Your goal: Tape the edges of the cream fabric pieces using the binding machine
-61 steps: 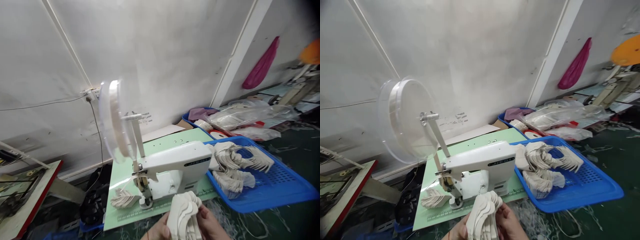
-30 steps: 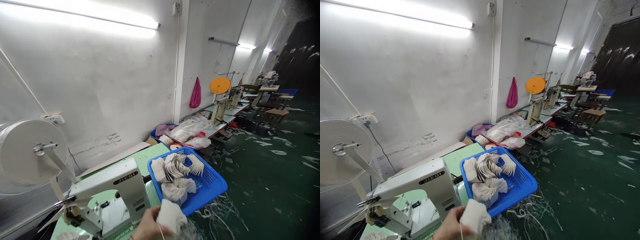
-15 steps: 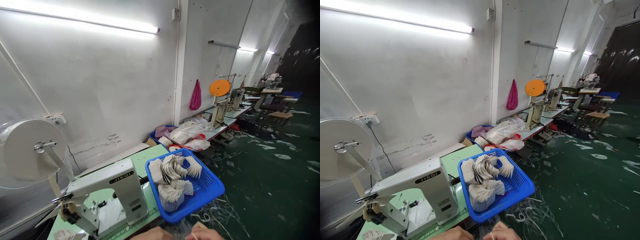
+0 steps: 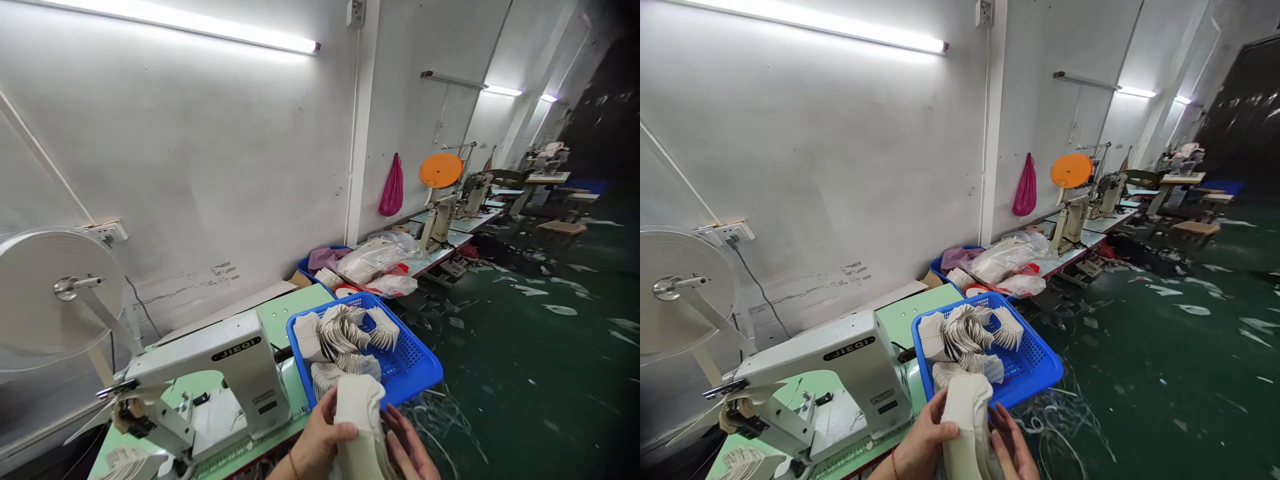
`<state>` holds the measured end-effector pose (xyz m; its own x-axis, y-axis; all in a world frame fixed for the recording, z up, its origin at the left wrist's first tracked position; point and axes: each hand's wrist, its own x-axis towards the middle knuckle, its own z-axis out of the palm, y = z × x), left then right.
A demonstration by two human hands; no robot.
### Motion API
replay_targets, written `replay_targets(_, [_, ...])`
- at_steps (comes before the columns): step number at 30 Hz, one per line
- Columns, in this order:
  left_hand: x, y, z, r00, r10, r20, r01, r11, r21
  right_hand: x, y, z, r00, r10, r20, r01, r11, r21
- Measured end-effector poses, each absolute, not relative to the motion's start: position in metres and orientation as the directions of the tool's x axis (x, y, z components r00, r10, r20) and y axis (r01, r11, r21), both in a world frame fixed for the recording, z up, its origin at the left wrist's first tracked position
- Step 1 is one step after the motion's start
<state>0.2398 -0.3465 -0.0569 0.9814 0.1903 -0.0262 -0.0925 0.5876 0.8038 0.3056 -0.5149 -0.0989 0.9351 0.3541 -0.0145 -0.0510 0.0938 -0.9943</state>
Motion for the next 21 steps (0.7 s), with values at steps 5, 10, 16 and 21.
replay_targets(5, [0.232, -0.355, -0.05, 0.988, 0.153, -0.035, -0.082, 0.693, 0.717, 0.313, -0.507, -0.08, 0.956, 0.291, 0.042, 0.001, 0.139, -0.99])
replay_targets(10, [0.228, -0.338, -0.051, 0.995, 0.023, 0.099, -0.096, 0.543, 0.834, 0.323, -0.517, -0.059, 0.851, 0.296, 0.434, 0.482, -0.11, -0.869])
replay_targets(16, [0.214, -0.329, -0.028, 0.988, -0.019, 0.153, -0.133, 0.404, 0.905, 0.33, -0.526, -0.031, 0.335, 0.496, 0.801, 0.94, -0.231, -0.25])
replay_targets(21, [0.203, -0.329, -0.026, 0.993, -0.009, 0.118, -0.104, 0.403, 0.909, 0.324, -0.526, -0.022, 0.358, 0.558, 0.748, 0.919, -0.068, -0.389])
